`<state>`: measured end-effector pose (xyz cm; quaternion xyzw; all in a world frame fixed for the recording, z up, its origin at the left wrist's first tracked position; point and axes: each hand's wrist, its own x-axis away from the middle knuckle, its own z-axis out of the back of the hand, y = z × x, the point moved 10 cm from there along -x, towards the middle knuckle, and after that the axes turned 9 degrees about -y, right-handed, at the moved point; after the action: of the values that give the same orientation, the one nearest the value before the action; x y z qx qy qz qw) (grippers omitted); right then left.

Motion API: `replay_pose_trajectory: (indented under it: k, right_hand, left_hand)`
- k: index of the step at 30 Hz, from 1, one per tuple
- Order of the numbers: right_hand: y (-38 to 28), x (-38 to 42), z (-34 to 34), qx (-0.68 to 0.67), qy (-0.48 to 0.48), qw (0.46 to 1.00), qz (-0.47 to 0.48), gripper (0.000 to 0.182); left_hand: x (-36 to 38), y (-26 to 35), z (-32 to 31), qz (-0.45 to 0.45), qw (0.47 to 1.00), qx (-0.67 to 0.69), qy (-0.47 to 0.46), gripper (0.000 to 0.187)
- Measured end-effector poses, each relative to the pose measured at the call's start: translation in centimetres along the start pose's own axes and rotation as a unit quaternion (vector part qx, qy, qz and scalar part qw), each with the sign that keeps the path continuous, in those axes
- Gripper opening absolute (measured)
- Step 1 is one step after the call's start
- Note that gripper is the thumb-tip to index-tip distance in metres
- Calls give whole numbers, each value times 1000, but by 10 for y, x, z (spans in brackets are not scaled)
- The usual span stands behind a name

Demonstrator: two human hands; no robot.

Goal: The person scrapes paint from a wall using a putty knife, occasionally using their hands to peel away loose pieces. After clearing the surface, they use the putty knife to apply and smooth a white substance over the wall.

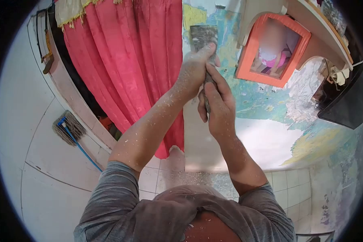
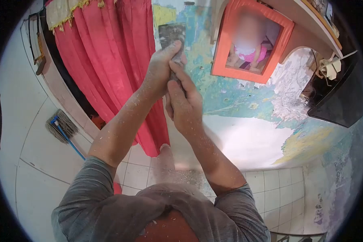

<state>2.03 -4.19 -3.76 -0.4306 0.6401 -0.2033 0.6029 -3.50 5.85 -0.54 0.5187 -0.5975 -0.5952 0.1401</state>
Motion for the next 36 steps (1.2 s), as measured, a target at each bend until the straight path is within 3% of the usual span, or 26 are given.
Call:
replay_pose_trajectory:
  k: [3, 5, 9, 11, 12, 13, 15, 16, 19, 20, 22, 25, 26, 27, 30, 32, 34, 36]
  right_hand:
    - [-11, -18, 9, 8, 27, 1000, 14, 41]
    - [-54, -60, 21, 202, 67, 968, 130, 39]
    - [-85, -66, 5, 141, 30, 984, 108, 39]
    - [-38, -27, 10, 144, 23, 989, 21, 41]
    - [-17, -15, 13, 114, 44, 991, -46, 41]
    - [-15, -22, 15, 115, 44, 991, -44, 41]
    - [-36, -41, 9, 192, 0, 978, 76, 42]
    - [-43, -59, 10, 227, 20, 970, 82, 43]
    - [-62, -64, -4, 154, 12, 984, 93, 43]
    - [-59, -53, -5, 153, 10, 984, 93, 43]
    - [-31, -22, 3, 119, 37, 992, -10, 45]
    - [-38, -48, 14, 176, 25, 982, 58, 46]
    - [-49, -59, 13, 195, 27, 978, 75, 46]
    - [-53, -60, 10, 195, 27, 978, 72, 46]
    - [-59, -50, 5, 183, 24, 980, 77, 46]
    - [-31, -23, 6, 134, 23, 991, -18, 45]
    - [-32, -46, 8, 150, 6, 989, 19, 45]
    - [-37, -54, -1, 163, 0, 986, 32, 46]
  left_hand:
    - [-30, 13, -12, -33, 999, -4, -31, 31]
    - [-79, 54, -22, -184, 977, -64, -85, 29]
    - [-67, 75, -41, -102, 989, -5, -111, 27]
    - [-30, 23, -15, -36, 998, 52, -16, 24]
    - [-30, 18, -12, -39, 998, 53, -17, 24]
    - [-31, 16, -8, -49, 997, 56, -21, 27]
    - [-35, 19, -7, -49, 997, 62, -23, 31]
    - [-50, 38, -6, -56, 998, 36, -19, 30]
    - [-45, 61, -15, -65, 998, 18, -17, 31]
    - [-33, 50, -13, -52, 999, 16, -6, 31]
    - [-31, 35, -10, -43, 999, 13, 4, 31]
    - [-41, 24, -9, -43, 998, 44, 13, 32]
    - [-57, 43, -11, -63, 998, -2, -9, 31]
    - [-61, 60, -17, -80, 995, -48, -28, 29]
    - [-34, 47, -18, -43, 999, -14, -12, 30]
    - [-30, 35, -11, -39, 999, 0, 2, 32]
    - [-35, 26, -3, -40, 997, 66, 26, 34]
    - [-41, 40, 2, -30, 999, 17, 10, 34]
